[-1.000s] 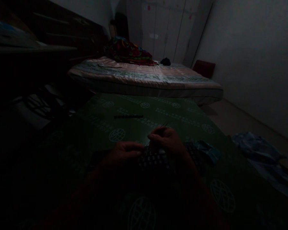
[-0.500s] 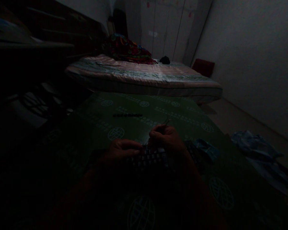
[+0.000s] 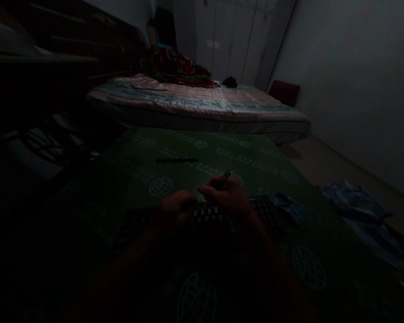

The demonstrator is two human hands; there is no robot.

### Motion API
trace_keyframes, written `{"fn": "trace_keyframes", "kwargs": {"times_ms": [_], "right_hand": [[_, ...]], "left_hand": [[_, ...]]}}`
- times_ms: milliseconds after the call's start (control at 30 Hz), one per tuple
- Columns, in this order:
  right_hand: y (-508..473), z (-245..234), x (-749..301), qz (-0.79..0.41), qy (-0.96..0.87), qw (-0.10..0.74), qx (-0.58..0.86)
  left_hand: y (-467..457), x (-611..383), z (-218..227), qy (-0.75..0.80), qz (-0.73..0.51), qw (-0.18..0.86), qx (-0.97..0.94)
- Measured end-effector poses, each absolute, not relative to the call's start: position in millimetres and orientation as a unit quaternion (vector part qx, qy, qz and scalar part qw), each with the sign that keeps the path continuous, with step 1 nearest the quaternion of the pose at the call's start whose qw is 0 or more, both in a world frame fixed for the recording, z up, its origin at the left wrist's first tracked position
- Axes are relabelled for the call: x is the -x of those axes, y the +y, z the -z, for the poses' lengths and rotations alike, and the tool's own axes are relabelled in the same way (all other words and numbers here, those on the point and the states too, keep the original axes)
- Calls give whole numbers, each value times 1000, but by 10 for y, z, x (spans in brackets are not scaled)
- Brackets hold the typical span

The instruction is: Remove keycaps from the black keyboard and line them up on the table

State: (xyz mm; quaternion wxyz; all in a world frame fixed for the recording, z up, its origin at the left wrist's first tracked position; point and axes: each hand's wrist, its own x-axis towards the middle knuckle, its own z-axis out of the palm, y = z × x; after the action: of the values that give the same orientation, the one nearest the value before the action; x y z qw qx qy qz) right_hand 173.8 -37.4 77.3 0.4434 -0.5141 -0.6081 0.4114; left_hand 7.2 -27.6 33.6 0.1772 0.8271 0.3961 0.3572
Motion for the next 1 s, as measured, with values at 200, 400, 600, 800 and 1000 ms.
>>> {"fn": "trace_keyframes", "kwargs": {"times_ms": [200, 400, 600, 800, 1000], "right_hand": [[-317, -681, -1717, -323, -643, 414, 557], [-271, -628, -1711, -227, -680, 381, 584], [-216, -517, -1707, -213, -698, 352, 586], [-206, -487, -1700, -187, -721, 327, 582], [-183, -450, -1709, -175, -723, 323, 586]], "left_hand": [[-215, -142, -182, 360, -300, 86, -879], [-176, -175, -169, 393, -255, 167, -868], [-123, -172, -150, 398, -193, 164, -882], [-123, -189, -129, 399, -171, 144, -889], [-124, -189, -81, 397, -149, 109, -899]]}}
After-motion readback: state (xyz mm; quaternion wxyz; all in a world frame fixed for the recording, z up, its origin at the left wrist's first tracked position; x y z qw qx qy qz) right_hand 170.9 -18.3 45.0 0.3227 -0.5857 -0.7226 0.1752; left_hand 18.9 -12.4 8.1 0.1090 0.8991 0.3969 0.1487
